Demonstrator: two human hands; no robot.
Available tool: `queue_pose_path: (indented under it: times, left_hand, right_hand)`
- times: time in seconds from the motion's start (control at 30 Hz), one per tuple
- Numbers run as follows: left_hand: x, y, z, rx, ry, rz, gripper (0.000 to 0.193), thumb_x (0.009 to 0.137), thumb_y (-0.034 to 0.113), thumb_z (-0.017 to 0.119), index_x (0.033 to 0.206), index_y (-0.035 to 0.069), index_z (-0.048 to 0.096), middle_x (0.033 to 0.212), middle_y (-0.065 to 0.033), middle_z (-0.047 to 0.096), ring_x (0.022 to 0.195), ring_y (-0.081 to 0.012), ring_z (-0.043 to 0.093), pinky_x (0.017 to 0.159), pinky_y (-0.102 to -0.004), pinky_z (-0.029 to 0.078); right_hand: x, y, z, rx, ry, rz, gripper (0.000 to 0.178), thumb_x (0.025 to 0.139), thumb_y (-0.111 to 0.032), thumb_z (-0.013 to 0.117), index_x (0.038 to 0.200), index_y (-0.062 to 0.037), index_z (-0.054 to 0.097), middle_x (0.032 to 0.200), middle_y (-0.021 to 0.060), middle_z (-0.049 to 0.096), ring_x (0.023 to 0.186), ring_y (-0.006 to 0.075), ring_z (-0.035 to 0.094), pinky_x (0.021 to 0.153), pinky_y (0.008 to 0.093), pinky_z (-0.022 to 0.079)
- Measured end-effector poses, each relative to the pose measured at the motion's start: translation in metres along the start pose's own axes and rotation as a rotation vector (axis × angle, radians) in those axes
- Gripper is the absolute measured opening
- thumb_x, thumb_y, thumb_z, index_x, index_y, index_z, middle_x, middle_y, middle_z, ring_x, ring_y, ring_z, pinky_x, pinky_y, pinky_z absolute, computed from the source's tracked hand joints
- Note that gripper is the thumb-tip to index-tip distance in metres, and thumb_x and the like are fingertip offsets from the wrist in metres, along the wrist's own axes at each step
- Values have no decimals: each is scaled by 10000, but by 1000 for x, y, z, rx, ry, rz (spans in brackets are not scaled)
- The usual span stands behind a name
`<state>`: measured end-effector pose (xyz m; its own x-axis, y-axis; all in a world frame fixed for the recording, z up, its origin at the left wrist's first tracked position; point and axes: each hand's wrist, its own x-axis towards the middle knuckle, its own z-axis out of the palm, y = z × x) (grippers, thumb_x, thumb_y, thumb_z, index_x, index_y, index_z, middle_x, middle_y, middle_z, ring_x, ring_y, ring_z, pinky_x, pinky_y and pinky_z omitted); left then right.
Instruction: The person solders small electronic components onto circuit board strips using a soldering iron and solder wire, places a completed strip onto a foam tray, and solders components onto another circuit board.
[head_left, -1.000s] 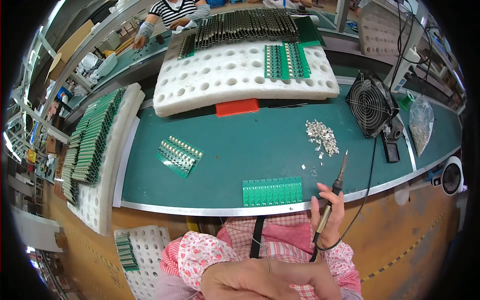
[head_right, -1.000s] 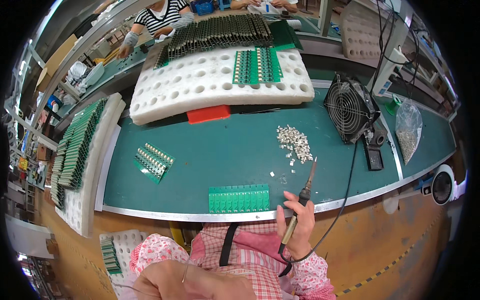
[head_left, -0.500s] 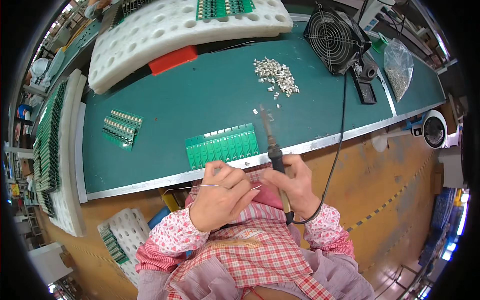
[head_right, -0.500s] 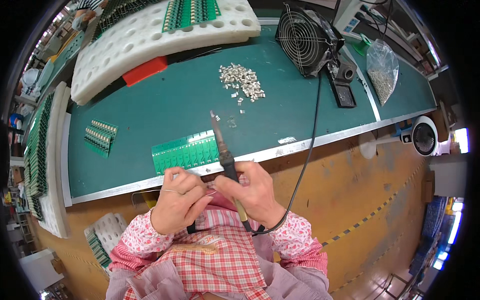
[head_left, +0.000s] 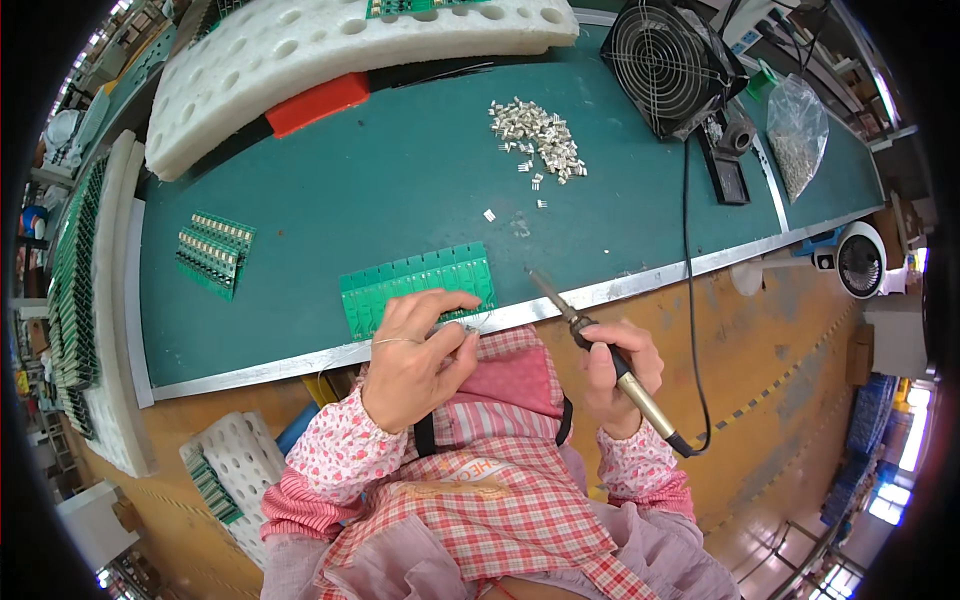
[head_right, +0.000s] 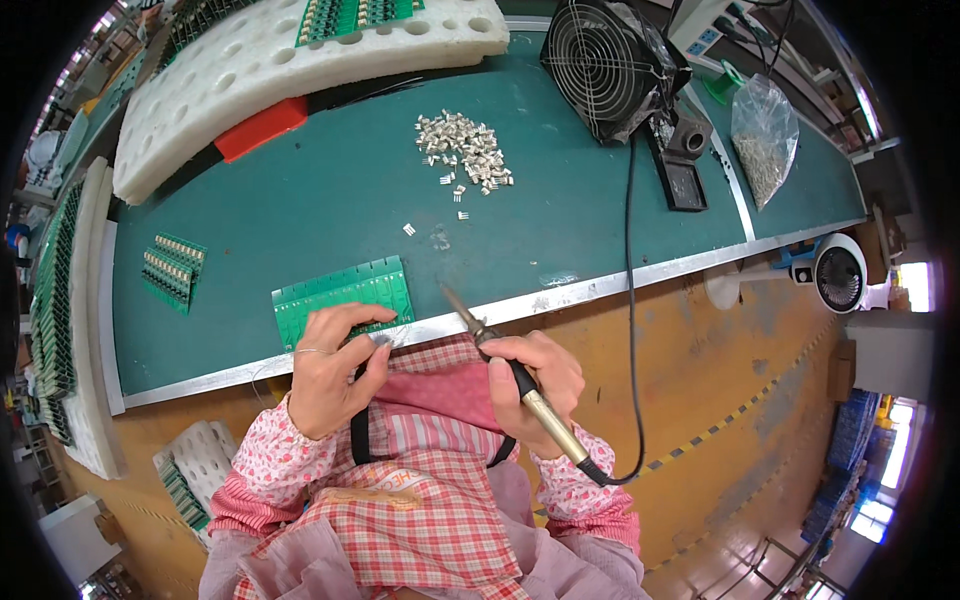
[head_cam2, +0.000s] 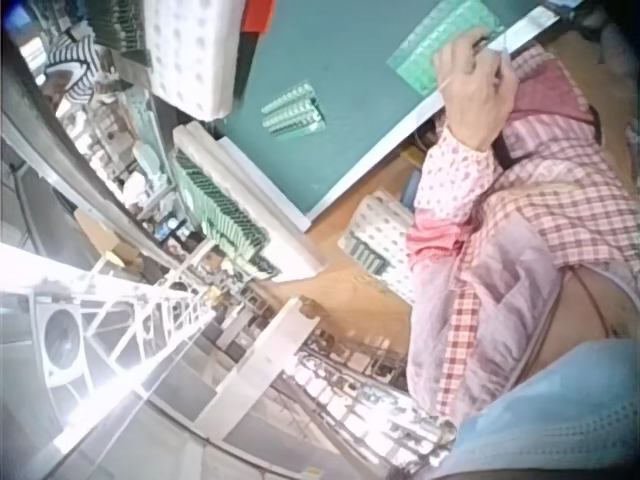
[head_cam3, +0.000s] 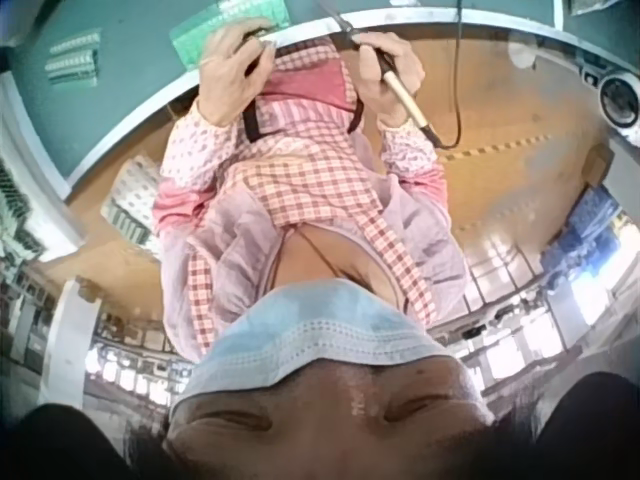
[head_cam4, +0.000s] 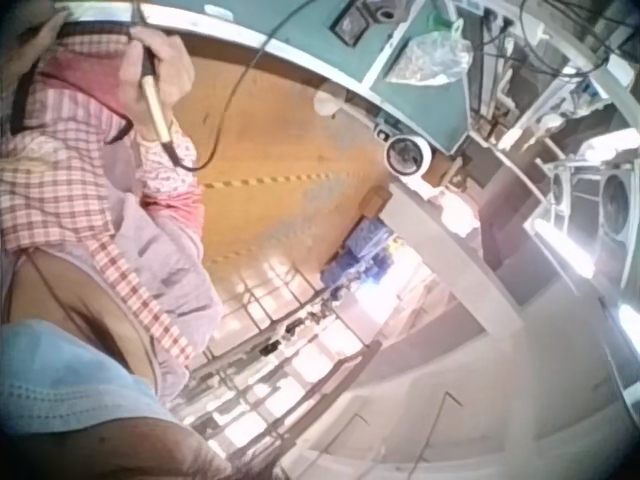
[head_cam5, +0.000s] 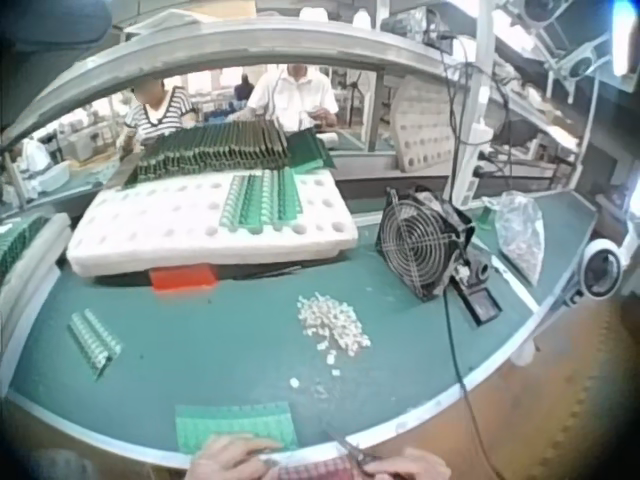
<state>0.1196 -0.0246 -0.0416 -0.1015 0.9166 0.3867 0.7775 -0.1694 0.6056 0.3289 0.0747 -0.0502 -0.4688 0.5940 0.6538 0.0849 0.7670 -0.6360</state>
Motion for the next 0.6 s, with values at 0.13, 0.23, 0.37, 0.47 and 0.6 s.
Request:
queue_pose_path:
  times: [0.13,0.23,0.37,0.47,0.6]
  left_hand:
    - [2,1,1,12,-5,-21,96,733,31,685,702,25,594,1067,-78,646,918,-272,582,762,-386,425]
    - [3,2,3,24,10,-26,104,727,35,689,691,28,591,1057,-73,643,892,-264,569,752,-384,420]
    - [4,-1,6,23,4,-40,110,722,41,695,685,33,592,1052,-71,639,882,-260,562,749,-382,416]
    - [3,0,5,7,19,-35,118,717,44,698,676,37,587,1049,-71,635,874,-257,556,744,-381,409]
    - [3,1,6,19,16,-32,133,712,48,703,666,42,578,1049,-71,632,869,-253,551,741,-380,403]
  right_hand:
    - [-13,-7,5,337,157,401,121,825,-15,626,936,23,594,675,98,626,559,104,520,474,264,399]
    - [-19,3,1,343,60,331,130,823,-67,643,907,14,584,650,71,591,526,104,484,465,250,365]
    - [-16,8,2,332,28,328,139,816,-94,654,892,-3,581,617,50,558,489,102,448,453,244,339]
    - [-11,7,2,339,7,340,128,815,-90,654,888,-12,582,603,44,552,480,103,445,451,250,342]
    - [-7,6,3,349,10,360,122,819,-94,656,880,-19,582,591,36,546,477,107,451,454,258,348]
